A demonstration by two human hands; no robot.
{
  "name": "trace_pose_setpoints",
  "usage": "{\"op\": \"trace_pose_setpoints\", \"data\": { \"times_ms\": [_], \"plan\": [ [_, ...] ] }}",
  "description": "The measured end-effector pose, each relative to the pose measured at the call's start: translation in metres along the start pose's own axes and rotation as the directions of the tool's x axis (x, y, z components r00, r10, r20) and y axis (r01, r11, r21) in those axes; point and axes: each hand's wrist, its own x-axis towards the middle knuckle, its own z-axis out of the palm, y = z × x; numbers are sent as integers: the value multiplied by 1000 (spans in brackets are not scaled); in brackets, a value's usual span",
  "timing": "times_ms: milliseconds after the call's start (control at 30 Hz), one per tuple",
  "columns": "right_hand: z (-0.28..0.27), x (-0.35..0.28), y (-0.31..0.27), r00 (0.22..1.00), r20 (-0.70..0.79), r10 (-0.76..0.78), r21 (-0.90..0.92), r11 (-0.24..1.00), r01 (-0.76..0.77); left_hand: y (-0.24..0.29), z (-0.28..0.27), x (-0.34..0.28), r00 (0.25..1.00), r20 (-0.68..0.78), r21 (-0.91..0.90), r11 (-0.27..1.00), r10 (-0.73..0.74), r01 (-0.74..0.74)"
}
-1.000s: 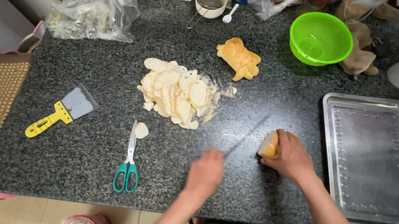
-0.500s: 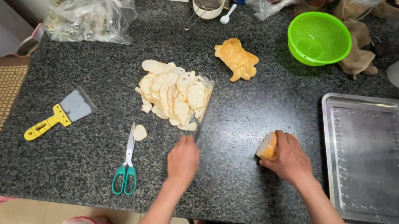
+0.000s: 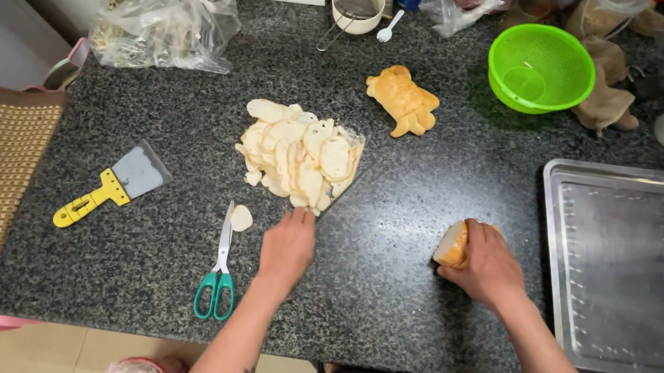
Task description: Slicing a loaf of bread into thin slices on a kitchen counter using a knife.
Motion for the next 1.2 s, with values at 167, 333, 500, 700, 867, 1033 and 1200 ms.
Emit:
{"op": "trace_pose_setpoints", "data": {
  "times_ms": [167, 333, 500, 700, 867, 1033, 1200],
  "plan": [
    [13, 9, 14, 996, -68, -57, 8, 998, 58, 21, -22, -26, 995, -7, 74, 992, 101, -100],
    [24, 17, 28, 993, -87, -83, -2, 997, 83, 23, -30, -59, 1000, 11, -81, 997, 4, -3],
    [6, 19, 5, 997, 8, -80, 15, 997, 80, 16, -37, -75, 988, 13, -146, 977, -153, 153],
    [-4, 53, -37, 939, -202, -278, 40, 956, 291, 34, -34, -73, 976, -7, -146, 966, -218, 215],
    [-33, 54, -92, 979, -36, -200, -56, 979, 198, 49, -60, -68, 855, 293, -451, 727, -427, 518],
    [6, 107, -95, 970, -113, -215, -217, 958, 187, 59, -65, -54, 719, 550, -504, 518, -425, 691],
    [20, 123, -93, 983, -17, -184, -189, 966, 178, 86, -106, -36, 755, 561, -434, 656, -339, 617]
  ]
}}
